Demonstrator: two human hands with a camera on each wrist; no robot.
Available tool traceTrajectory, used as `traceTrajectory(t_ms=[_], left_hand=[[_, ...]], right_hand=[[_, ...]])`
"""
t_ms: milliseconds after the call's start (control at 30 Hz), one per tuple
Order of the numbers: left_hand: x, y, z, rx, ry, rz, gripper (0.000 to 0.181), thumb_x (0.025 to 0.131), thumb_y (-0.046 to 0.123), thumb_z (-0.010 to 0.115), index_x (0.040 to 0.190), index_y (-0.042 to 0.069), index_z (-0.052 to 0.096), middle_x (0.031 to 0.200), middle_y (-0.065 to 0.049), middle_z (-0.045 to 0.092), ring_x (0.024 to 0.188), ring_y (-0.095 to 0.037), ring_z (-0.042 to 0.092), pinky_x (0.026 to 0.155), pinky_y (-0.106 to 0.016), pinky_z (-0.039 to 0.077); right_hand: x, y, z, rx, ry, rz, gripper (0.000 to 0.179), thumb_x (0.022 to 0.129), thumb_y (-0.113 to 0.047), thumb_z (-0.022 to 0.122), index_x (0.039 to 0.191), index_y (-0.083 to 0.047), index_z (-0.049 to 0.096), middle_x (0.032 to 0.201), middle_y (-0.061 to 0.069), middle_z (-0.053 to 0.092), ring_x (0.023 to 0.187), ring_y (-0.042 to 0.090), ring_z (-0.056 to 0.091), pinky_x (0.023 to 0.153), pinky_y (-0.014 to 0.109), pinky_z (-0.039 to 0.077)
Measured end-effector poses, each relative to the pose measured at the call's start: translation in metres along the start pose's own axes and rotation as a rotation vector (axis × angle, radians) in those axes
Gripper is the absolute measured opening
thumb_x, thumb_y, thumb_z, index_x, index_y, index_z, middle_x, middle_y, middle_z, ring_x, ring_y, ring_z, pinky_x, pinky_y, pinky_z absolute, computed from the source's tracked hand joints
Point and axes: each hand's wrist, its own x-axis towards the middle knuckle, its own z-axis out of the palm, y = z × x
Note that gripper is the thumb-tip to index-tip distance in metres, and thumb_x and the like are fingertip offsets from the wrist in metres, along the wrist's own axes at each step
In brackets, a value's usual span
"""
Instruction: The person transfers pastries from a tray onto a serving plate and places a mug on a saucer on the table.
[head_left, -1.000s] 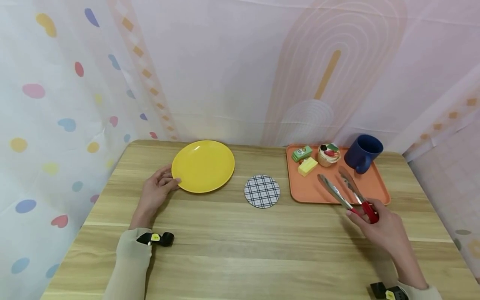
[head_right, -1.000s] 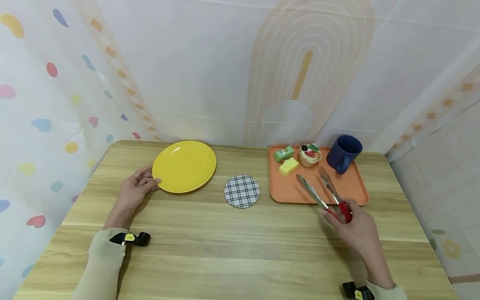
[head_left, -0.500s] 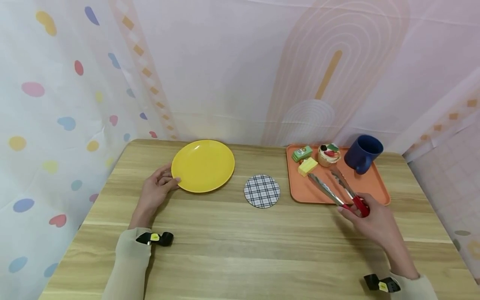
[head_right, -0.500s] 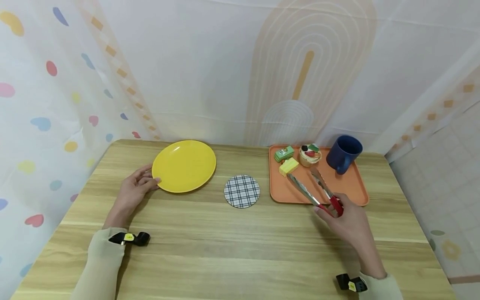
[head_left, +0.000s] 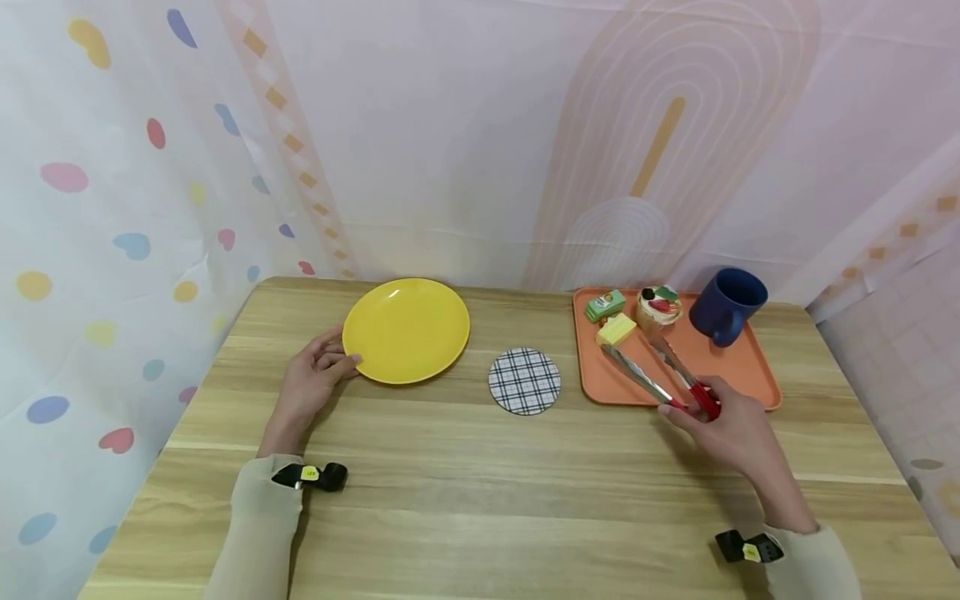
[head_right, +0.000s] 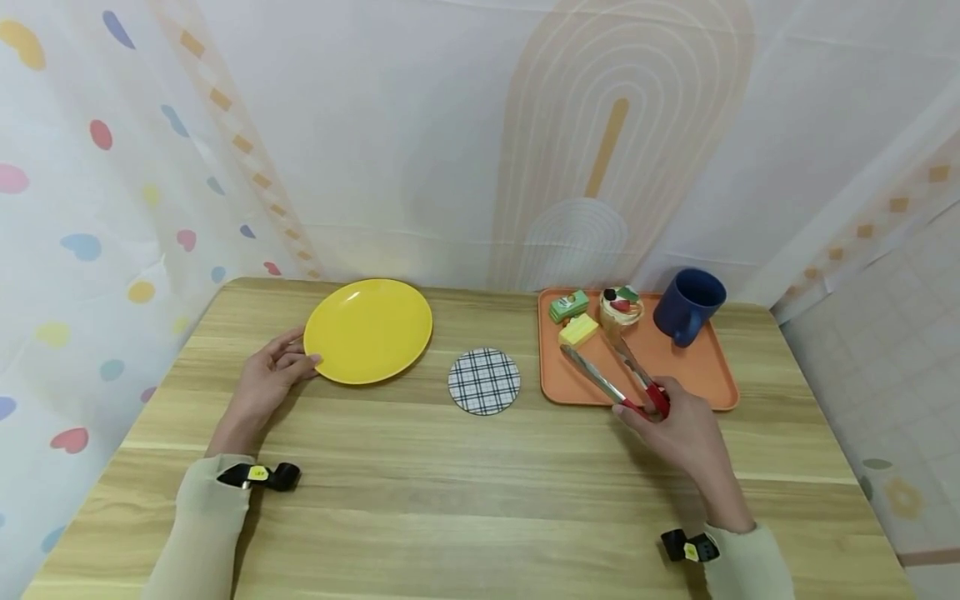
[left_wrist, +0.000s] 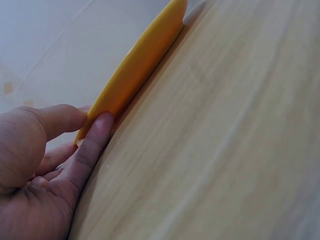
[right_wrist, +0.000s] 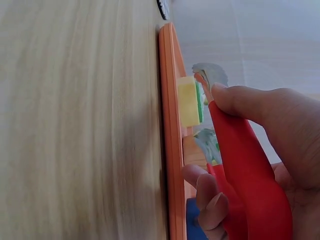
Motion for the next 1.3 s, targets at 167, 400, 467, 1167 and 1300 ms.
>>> traceTrajectory(t_ms=[167, 400, 467, 1167, 1300], left_hand=[[0.001, -0.002, -0.001, -0.006, -0.004, -0.004, 0.071, 0.099, 0.017, 0.07, 0.16, 0.009, 0.034, 0.108, 0.006, 0.063, 0.09, 0.003, 0.067, 0.082, -0.017, 0.063], [0.003, -0.003, -0.001, -0.015, -0.003, -0.002, 0.069, 0.1, 0.015, 0.068, 0.16, 0.008, 0.034, 0.109, 0.005, 0.063, 0.09, 0.003, 0.066, 0.082, -0.018, 0.063], [0.003, -0.002, -0.001, -0.014, -0.001, -0.003, 0.069, 0.1, 0.015, 0.068, 0.16, 0.008, 0.034, 0.109, 0.004, 0.063, 0.09, 0.003, 0.066, 0.082, -0.018, 0.063], [0.003, -0.002, -0.002, 0.007, -0.006, -0.012, 0.07, 0.099, 0.017, 0.07, 0.16, 0.009, 0.035, 0.108, 0.006, 0.063, 0.089, 0.003, 0.067, 0.081, -0.017, 0.063], [0.003, -0.002, -0.002, 0.0, -0.006, -0.004, 0.07, 0.099, 0.017, 0.07, 0.159, 0.008, 0.036, 0.107, 0.006, 0.063, 0.089, 0.002, 0.067, 0.08, -0.017, 0.063]], right_hand=[[0.006, -0.001, 0.001, -0.022, 0.017, -0.025, 0.063, 0.088, -0.055, 0.076, 0.114, -0.001, 0.058, 0.072, 0.005, 0.049, 0.061, 0.019, 0.041, 0.048, 0.025, 0.028], [0.014, -0.004, 0.001, -0.049, 0.041, -0.055, 0.062, 0.089, -0.049, 0.078, 0.117, 0.002, 0.058, 0.071, 0.005, 0.05, 0.06, 0.019, 0.041, 0.05, 0.025, 0.028], [0.016, -0.005, 0.001, -0.057, 0.034, -0.051, 0.061, 0.089, -0.048, 0.078, 0.118, 0.002, 0.058, 0.072, 0.006, 0.052, 0.061, 0.02, 0.043, 0.051, 0.025, 0.029], [0.033, -0.012, 0.003, -0.091, -0.027, -0.003, 0.075, 0.088, -0.055, 0.076, 0.131, 0.003, 0.057, 0.071, 0.007, 0.048, 0.062, 0.021, 0.044, 0.051, 0.028, 0.028], [0.033, -0.012, 0.005, -0.1, -0.017, -0.01, 0.075, 0.087, -0.055, 0.077, 0.132, 0.002, 0.059, 0.074, 0.008, 0.052, 0.064, 0.022, 0.046, 0.052, 0.028, 0.028]])
